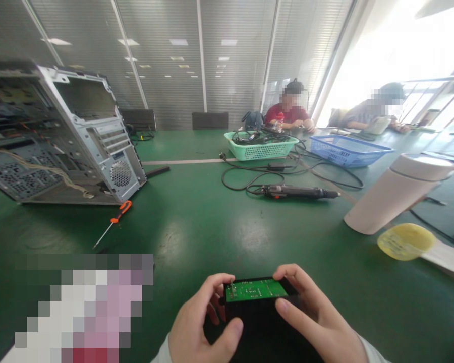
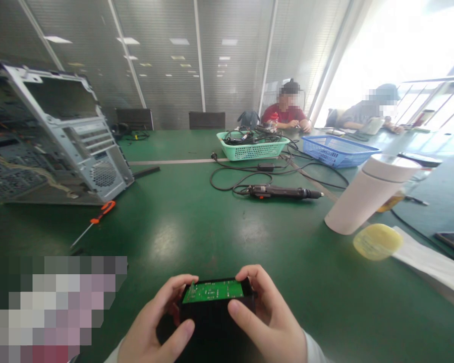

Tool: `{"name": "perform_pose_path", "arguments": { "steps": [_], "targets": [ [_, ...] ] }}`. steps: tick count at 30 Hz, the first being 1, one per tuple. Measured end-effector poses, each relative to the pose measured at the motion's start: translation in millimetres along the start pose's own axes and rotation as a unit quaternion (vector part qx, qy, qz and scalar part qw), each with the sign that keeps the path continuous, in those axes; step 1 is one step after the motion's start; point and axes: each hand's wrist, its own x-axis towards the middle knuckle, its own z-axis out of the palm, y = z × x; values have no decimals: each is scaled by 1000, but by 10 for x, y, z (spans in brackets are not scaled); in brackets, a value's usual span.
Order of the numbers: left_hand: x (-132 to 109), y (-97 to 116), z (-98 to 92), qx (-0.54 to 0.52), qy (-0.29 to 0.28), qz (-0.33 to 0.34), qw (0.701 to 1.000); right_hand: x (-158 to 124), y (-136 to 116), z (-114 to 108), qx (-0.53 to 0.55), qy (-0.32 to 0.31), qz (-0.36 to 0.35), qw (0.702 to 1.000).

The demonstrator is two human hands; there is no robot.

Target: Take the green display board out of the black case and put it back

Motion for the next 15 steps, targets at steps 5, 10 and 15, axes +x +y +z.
{"name": "perform_pose_path", "arguments": {
  "steps": [5,10,15],
  "targets": [
    [2,-1,-10,-1,1,3,1000,0,-9,-4,2,-15,13,1000],
    [1,-10,-5,-8,2,6,1000,0,-19,3,11,-14,20,1000],
    [-5,-12,3,-4,3,1,1000,6,-7,-2,3,-14,12,1000]
  ]
}}
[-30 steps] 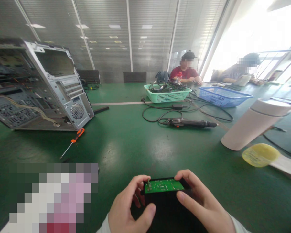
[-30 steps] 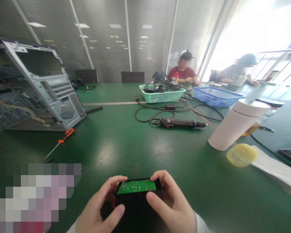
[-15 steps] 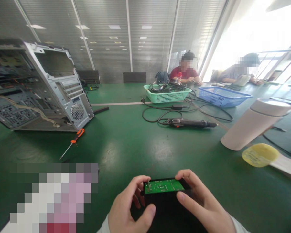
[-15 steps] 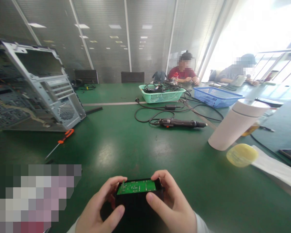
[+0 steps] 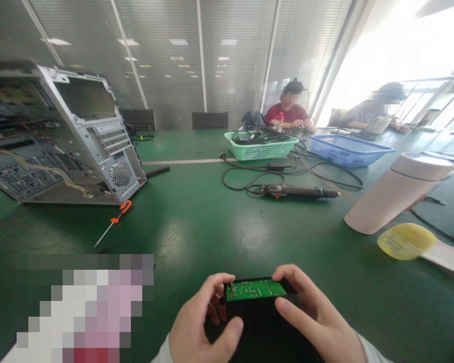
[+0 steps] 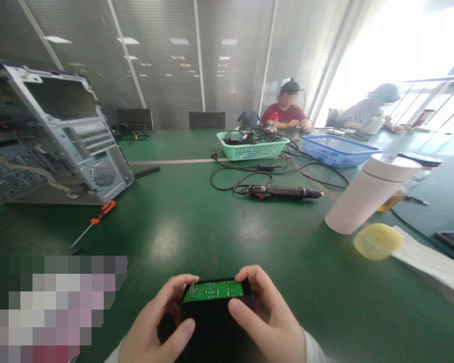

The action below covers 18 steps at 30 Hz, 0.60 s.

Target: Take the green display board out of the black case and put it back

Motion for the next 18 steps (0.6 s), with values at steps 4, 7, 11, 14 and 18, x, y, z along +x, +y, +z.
{"name": "perform_pose_path", "arguments": {
  "steps": [4,7,11,14,18],
  "targets": [
    [-3,-5,-3,-1,-6,1,1000,2,7,-7,-1,-2,9,1000],
    [0,1,-8,-2,-9,0,1000,4,6,-6,0,0,9,1000],
    [6,18,-12,-3,-8,-5,1000,8,6,-8,4,-5,8,1000],
    [7,26,-14,1,-8,-9,1000,8,11,-16,-1,-8,8,1000],
    [4,26,-12,11,-5,-12,1000,4,15,-23,-20,-2,11,1000]
  ]
}}
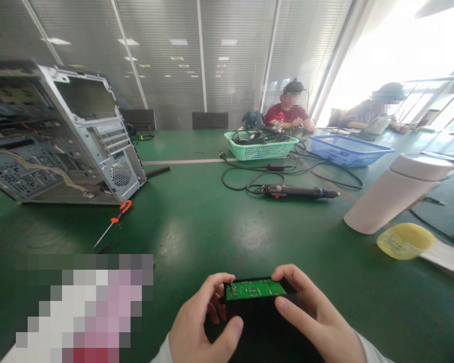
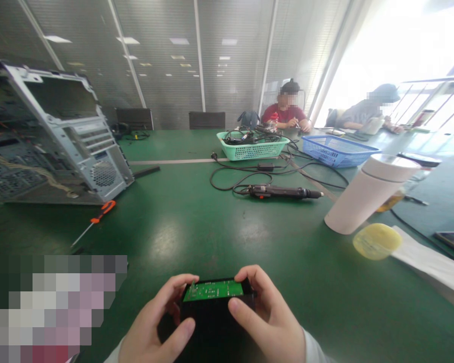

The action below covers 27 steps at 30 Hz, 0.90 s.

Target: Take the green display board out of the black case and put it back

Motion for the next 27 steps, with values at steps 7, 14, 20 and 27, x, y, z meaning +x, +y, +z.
{"name": "perform_pose_path", "arguments": {
  "steps": [7,14,20,27],
  "targets": [
    [-5,-9,9,-8,9,10,1000,-5,-7,13,9,10,-4,1000],
    [1,1,10,-6,5,3,1000,-4,-5,6,-15,18,-11,1000],
    [-3,-2,13,-8,13,5,1000,-7,-6,2,-19,9,-2,1000],
    [-6,3,5,2,13,6,1000,-11,-15,16,26,-3,8,1000]
  ]
}}
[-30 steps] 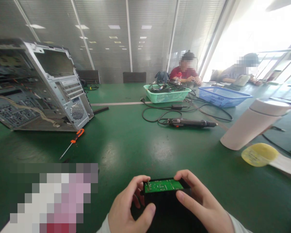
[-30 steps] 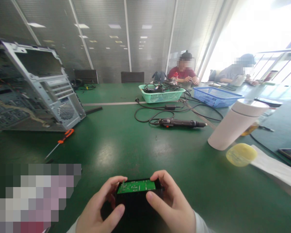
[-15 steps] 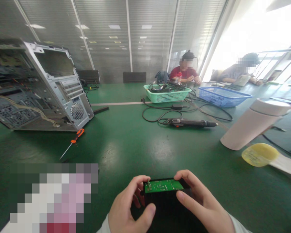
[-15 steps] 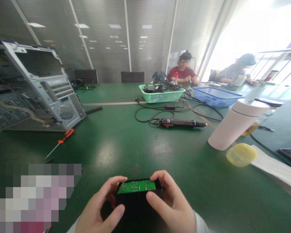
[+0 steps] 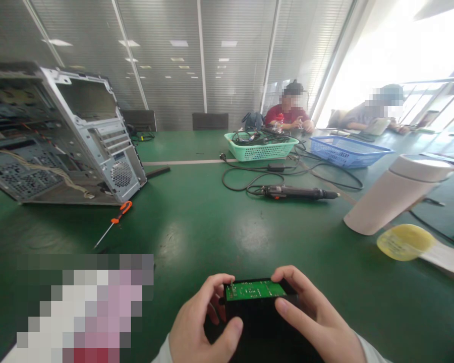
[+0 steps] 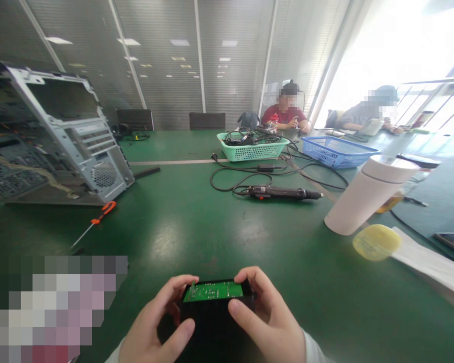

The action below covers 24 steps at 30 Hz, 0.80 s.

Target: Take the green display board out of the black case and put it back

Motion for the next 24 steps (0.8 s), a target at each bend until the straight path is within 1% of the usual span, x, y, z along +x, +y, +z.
{"name": "perform_pose_path", "arguments": {
  "steps": [10,16,20,24],
  "targets": [
    [-1,-5,2,-7,2,-2,1000,-5,7,3,14,-9,5,1000],
    [-15,-8,8,-14,-7,-28,999,18,13,-27,-16,-9,-9,1000],
    [1,10,-21,-4,-28,-45,999,8,2,-49,-46,-44,-6,998],
    [53,48,-65,-5,-75,-47,996,-43,-23,-51,-77,-54,50,994]
  ]
}}
